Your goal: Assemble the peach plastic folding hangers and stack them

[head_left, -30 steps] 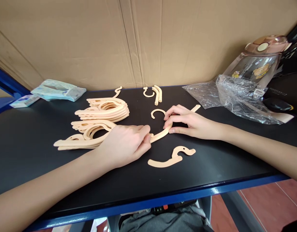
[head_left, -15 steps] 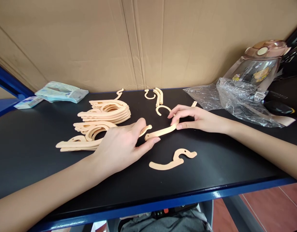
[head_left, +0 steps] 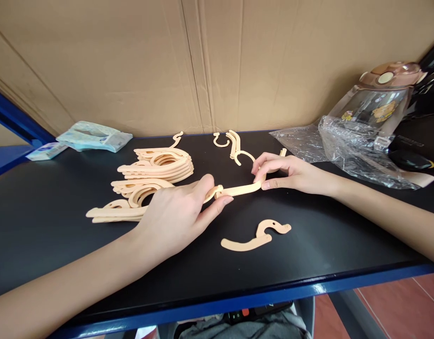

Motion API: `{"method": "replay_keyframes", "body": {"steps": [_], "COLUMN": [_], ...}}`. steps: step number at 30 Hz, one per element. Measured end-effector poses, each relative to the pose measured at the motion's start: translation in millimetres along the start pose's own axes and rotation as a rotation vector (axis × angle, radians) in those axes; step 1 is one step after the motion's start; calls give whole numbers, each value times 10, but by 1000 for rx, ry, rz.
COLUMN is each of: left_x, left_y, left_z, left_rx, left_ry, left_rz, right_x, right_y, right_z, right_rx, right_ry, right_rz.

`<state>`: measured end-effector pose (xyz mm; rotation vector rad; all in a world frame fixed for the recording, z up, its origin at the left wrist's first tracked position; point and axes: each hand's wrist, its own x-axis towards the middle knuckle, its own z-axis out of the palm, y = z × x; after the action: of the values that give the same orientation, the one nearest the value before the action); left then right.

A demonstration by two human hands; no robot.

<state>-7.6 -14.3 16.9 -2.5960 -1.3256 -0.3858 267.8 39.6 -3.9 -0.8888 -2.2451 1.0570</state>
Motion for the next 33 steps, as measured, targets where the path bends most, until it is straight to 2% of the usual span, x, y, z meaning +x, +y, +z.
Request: {"method": "replay_keyframes", "body": {"steps": [10, 17, 25, 29, 33], "left_x": [-13, -17, -9, -20, -29], "left_y": [-26, -28, -44, -33, -20], "left_z": [14, -7, -6, -8, -17], "left_rx": [56, 94, 138, 102, 77], "left_ry": [34, 72, 58, 27, -2], "left_rz": [69, 70, 92, 65, 98], "right_x": [-5, 10, 6, 11, 11], "right_y": [-28, -54, -52, -29, -23], "right_z": [10, 24, 25, 30, 31], "right_rx": [21, 50, 10, -12, -30], "right_ry": [10, 18, 32, 28, 19], "right_rz": [2, 20, 13, -3, -26]}}
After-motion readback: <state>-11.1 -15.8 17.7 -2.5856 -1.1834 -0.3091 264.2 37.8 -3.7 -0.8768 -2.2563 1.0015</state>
